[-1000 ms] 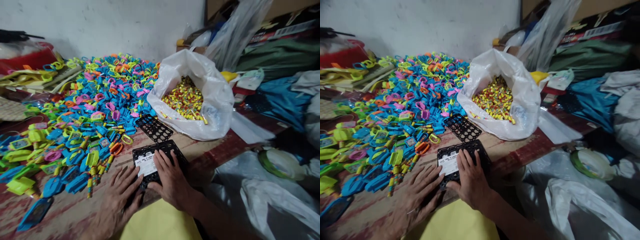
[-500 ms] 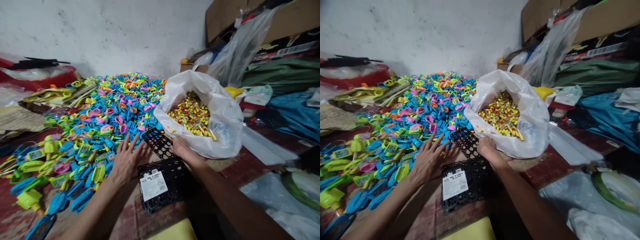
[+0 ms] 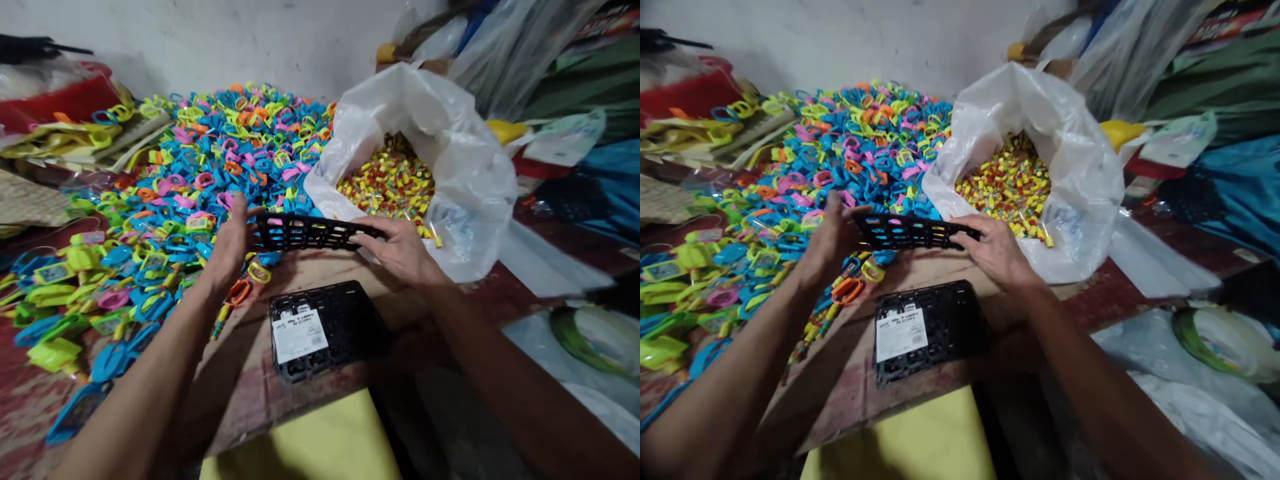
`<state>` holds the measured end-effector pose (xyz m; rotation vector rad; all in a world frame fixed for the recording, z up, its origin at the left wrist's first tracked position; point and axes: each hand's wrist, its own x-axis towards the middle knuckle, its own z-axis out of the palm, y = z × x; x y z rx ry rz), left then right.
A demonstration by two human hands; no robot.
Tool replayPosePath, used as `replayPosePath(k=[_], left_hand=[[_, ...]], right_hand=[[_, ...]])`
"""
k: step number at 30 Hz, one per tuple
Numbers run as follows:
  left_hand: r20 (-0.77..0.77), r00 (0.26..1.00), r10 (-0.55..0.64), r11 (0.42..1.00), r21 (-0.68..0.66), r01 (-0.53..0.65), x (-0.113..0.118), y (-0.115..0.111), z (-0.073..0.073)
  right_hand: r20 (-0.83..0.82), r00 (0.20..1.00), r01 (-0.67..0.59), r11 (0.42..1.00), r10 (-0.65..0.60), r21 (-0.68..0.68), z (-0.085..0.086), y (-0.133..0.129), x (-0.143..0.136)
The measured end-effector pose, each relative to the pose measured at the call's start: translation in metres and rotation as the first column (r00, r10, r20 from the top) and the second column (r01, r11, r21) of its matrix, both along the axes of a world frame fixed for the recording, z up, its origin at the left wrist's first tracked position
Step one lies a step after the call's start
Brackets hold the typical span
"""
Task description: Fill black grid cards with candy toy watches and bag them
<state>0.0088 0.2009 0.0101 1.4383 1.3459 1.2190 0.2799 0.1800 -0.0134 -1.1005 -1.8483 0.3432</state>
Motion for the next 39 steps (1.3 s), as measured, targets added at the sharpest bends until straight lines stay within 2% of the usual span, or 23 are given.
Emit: replayPosePath(k=[1,2,3,5,8,11,14,17,19,22,24,26,29,32,34,39], left_hand=[[0.128,0.991,-0.035,0.997,-0.06,0.042,-0.003,-0.013,0.006],[0.184,0.981,-0.065,0.993,-0.085,0.082,-0.006,-0.027,0.01],[0.15,0.984,-0.094,0.992,-0.072,0.106,-0.009,-0.044,0.011],[0.002,0.993,-0.117,0.993,-0.009,0.117,-0.014,-0.079,0.004],[-0.168,0.977,-0.132,0.99,0.033,0.14,-0.018,-0.122,-0.025],[-0.363,0.919,-0.153,0.967,0.137,0.215,-0.02,-0.142,-0.06],[-0.613,0.78,-0.13,0.886,0.282,0.369,-0.022,-0.143,-0.081],[-0.712,0.7,-0.058,0.826,0.36,0.434,-0.022,-0.139,-0.09],[-0.709,0.703,-0.051,0.823,0.368,0.432,-0.023,-0.139,-0.094],[-0.65,0.755,-0.084,0.854,0.344,0.391,-0.026,-0.142,-0.1],[-0.635,0.765,-0.107,0.868,0.315,0.383,-0.028,-0.144,-0.101],[-0.671,0.728,-0.143,0.874,0.259,0.411,-0.03,-0.143,-0.097],[-0.751,0.633,-0.189,0.87,0.172,0.463,-0.032,-0.132,-0.09],[-0.793,0.575,-0.203,0.833,0.169,0.526,-0.033,-0.12,-0.083],[-0.784,0.582,-0.215,0.819,0.18,0.544,-0.033,-0.114,-0.08],[-0.756,0.622,-0.205,0.816,0.219,0.535,-0.034,-0.112,-0.066]], right_hand=[[0.011,0.999,-0.032,0.991,0.03,0.128,0.003,-0.013,0.002],[0.042,0.998,-0.054,0.975,0.046,0.216,0.005,-0.028,0.003],[0.077,0.995,-0.079,0.961,0.061,0.265,0.003,-0.042,0.006],[0.146,0.985,-0.135,0.951,0.097,0.278,-0.008,-0.069,0.01],[0.269,0.955,-0.192,0.949,0.123,0.249,-0.041,-0.097,0.018],[0.393,0.913,-0.207,0.953,0.107,0.223,-0.074,-0.112,0.022],[0.48,0.871,-0.209,0.964,0.107,0.164,-0.092,-0.121,0.021],[0.5,0.862,-0.188,0.969,0.086,0.157,-0.099,-0.126,0.017],[0.483,0.874,-0.154,0.971,0.047,0.185,-0.103,-0.128,0.014],[0.452,0.892,-0.103,0.966,-0.016,0.238,-0.11,-0.129,0.011],[0.453,0.891,-0.091,0.967,-0.028,0.24,-0.11,-0.129,0.01],[0.455,0.89,-0.083,0.973,-0.026,0.217,-0.104,-0.128,0.009],[0.426,0.904,-0.07,0.983,-0.009,0.168,-0.083,-0.121,0.005],[0.469,0.882,-0.104,0.989,0.042,0.107,-0.061,-0.109,-0.005],[0.529,0.842,-0.162,0.985,0.11,0.053,-0.053,-0.1,-0.013],[0.574,0.782,-0.272,0.962,0.242,-0.034,-0.046,-0.08,-0.022]])
